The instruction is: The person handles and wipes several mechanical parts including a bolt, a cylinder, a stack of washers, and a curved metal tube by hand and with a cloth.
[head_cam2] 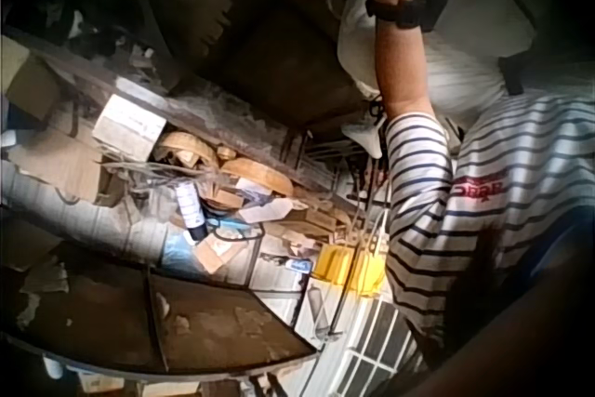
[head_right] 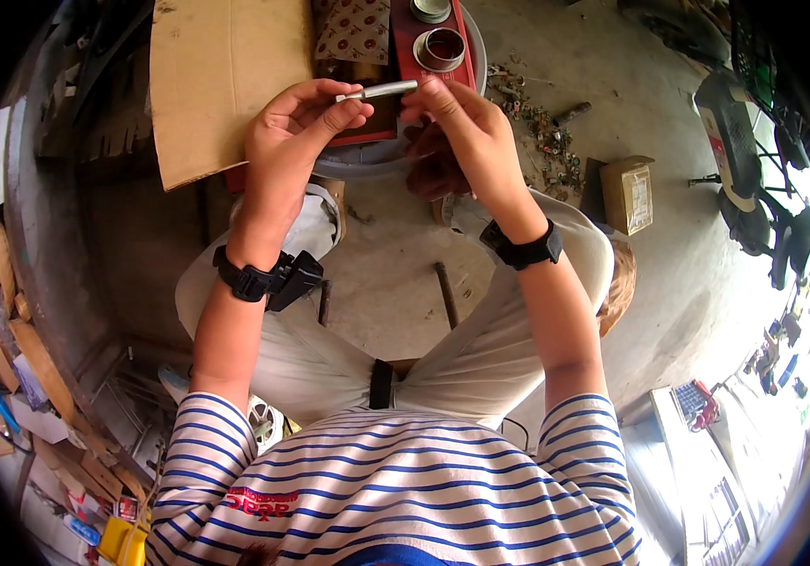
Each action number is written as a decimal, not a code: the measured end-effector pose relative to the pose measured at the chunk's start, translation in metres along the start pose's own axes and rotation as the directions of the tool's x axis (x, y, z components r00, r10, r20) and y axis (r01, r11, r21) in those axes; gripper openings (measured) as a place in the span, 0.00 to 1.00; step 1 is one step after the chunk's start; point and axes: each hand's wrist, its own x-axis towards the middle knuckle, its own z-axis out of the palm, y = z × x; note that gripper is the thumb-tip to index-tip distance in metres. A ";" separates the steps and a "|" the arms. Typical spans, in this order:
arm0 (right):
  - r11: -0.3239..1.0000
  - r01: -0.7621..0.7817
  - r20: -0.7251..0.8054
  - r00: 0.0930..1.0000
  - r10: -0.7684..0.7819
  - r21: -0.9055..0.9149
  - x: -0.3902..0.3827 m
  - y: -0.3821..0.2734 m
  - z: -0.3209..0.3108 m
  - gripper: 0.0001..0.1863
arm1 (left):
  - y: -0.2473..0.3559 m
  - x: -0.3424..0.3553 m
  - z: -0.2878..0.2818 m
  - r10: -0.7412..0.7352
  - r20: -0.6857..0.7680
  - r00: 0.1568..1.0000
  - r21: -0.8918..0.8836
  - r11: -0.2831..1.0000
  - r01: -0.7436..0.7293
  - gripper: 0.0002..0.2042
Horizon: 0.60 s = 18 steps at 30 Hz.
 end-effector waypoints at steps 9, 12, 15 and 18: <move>0.969 0.179 -0.029 0.982 -0.186 -0.172 0.002 0.005 -0.002 0.16 | 0.006 -0.003 0.000 -0.047 0.034 0.998 -0.097 0.994 0.050 0.09; 0.968 0.036 -0.037 0.998 -0.047 -0.250 0.006 0.005 -0.007 0.22 | 0.005 -0.004 0.001 -0.072 0.035 0.997 -0.008 0.997 0.072 0.10; 0.996 -0.044 -0.055 0.998 0.040 -0.082 0.004 0.003 -0.001 0.24 | 0.005 -0.003 0.001 -0.066 0.016 0.998 -0.044 0.997 0.066 0.11; 0.967 0.233 -0.028 0.971 -0.237 -0.105 0.003 0.007 0.011 0.16 | 0.003 -0.002 0.003 -0.022 -0.011 1.000 -0.097 0.995 0.020 0.12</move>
